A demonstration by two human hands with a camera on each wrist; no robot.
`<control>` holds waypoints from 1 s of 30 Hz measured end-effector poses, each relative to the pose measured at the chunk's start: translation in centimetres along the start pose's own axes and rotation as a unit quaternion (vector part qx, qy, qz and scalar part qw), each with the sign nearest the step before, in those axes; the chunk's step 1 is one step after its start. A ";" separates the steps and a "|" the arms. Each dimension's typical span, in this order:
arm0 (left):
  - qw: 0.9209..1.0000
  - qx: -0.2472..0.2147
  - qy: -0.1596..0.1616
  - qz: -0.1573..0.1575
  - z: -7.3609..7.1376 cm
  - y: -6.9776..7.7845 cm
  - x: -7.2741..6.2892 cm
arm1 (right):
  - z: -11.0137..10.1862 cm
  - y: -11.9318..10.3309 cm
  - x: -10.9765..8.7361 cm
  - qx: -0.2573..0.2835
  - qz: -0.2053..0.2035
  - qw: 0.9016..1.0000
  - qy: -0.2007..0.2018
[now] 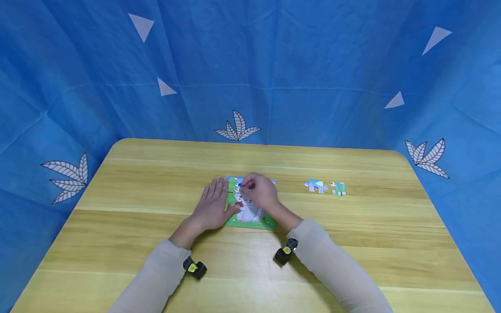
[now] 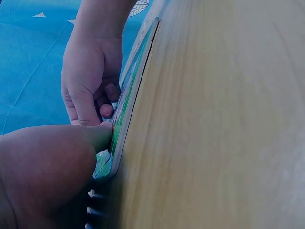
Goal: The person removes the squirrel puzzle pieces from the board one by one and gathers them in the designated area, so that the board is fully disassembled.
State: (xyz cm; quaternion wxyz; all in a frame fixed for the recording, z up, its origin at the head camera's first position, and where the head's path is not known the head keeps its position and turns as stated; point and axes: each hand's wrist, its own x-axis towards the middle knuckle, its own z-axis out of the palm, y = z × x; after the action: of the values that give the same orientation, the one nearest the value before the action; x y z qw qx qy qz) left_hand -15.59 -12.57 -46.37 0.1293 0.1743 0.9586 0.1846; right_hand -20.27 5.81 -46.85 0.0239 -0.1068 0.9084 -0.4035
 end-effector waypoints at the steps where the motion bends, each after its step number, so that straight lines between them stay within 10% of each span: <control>1: 1.000 -0.001 0.000 0.001 0.0 0.0 0.0 | 0.0 0.0 0.0 0.006 0.005 1.000 0.001; 30: 1.000 -0.003 -0.001 0.003 0.1 -0.2 0.0 | -0.5 -0.5 0.3 0.110 0.076 0.991 -0.012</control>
State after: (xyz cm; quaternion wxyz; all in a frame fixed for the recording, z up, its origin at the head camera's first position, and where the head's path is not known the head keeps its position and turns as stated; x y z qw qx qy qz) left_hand -15.63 -12.70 -46.53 0.1305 0.1773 0.9573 0.1872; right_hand -20.52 5.86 -46.13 0.0769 -0.0388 0.8636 -0.4968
